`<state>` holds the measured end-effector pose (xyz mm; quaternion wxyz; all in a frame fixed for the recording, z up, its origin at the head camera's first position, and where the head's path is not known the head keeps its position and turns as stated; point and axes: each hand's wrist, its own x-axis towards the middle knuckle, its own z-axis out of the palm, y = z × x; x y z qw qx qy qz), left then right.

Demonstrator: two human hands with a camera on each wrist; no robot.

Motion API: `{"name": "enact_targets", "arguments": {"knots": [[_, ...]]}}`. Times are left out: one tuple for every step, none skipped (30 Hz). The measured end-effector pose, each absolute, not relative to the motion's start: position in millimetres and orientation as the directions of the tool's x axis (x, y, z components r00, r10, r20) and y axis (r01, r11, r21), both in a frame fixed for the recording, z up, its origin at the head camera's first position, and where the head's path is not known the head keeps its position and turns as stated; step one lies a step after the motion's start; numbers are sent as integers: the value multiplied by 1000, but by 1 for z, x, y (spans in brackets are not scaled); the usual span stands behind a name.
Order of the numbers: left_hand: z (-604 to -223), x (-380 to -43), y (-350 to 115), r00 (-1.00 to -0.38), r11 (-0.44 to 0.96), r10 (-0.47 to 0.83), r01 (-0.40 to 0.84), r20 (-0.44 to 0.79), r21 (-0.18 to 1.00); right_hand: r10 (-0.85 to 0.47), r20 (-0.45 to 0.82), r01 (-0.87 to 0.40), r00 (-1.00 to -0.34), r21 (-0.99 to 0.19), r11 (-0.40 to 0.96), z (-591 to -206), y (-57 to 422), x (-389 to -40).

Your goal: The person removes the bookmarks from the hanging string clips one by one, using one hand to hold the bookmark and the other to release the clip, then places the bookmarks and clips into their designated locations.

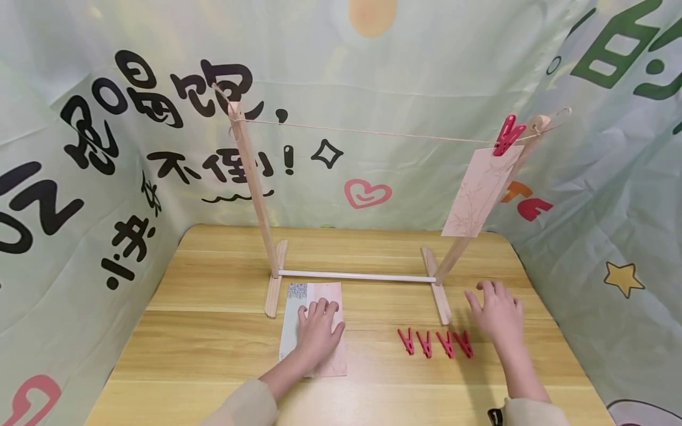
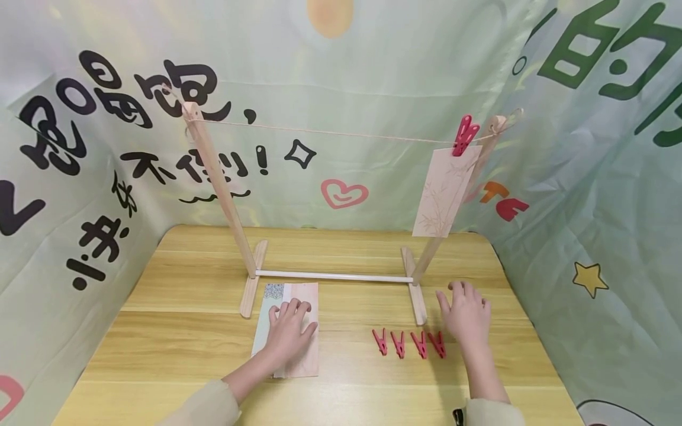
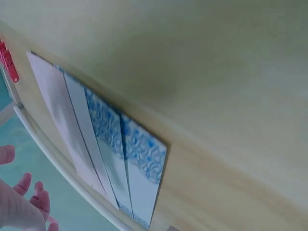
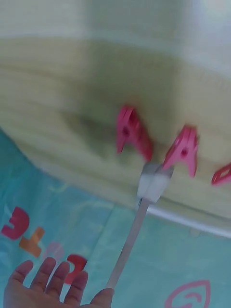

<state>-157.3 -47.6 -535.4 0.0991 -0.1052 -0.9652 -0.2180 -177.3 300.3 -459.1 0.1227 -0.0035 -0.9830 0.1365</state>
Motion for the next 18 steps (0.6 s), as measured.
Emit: {"name": "enact_targets", "arguments": {"knots": [[-534,-160,-47,-958,883,159,246,239,400,36,253,-34,-967,-266,963,-455,300,-179],[-533,-162,-46,-958,883,160,247,238,400,31,268,-42,-963,-262,964,-451,300,-180],[-533,-164,-46,-958,882,160,248,239,401,26,284,-51,-959,-262,964,-447,301,-181],[-532,-167,-45,-957,882,162,250,242,399,21,297,-60,-955,-262,963,-443,301,-183],[-531,-169,-45,-955,880,164,254,246,401,16,312,-68,-950,-258,964,-438,301,-184],[-530,-171,-44,-953,880,167,260,254,398,12,327,-76,-945,-255,964,-435,301,-185],[-528,-174,-44,-951,877,171,267,258,399,8,342,-84,-940,-252,964,-431,301,-187],[-527,-177,-44,-948,873,177,275,265,402,3,353,-91,-936,-250,964,-427,301,-188],[-525,-179,-43,-944,872,182,285,277,398,-2,363,-99,-932,-248,964,-423,301,-190],[-523,-182,-43,-940,868,187,295,287,400,-7,373,-105,-928,-243,964,-420,301,-191],[-521,-185,-43,-935,865,191,304,299,399,-13,383,-111,-924,-235,966,-416,300,-192],[-519,-187,-42,-931,862,193,312,310,399,-19,388,-116,-922,-229,966,-412,300,-193],[-516,-190,-42,-928,861,195,317,317,398,-26,390,-121,-921,-221,968,-409,300,-194],[-514,-192,-42,-925,859,197,323,325,398,-32,393,-126,-919,-215,968,-405,300,-195],[-512,-194,-41,-923,859,199,327,331,395,-38,394,-130,-918,-208,969,-401,300,-196],[-510,-197,-41,-923,858,200,327,329,396,-43,392,-131,-919,-202,970,-397,299,-197],[-508,-199,-40,-922,857,201,329,331,395,-47,387,-133,-921,-198,971,-392,299,-198],[-507,-200,-39,-921,852,204,333,331,403,-51,383,-135,-922,-194,972,-388,299,-199]]}}
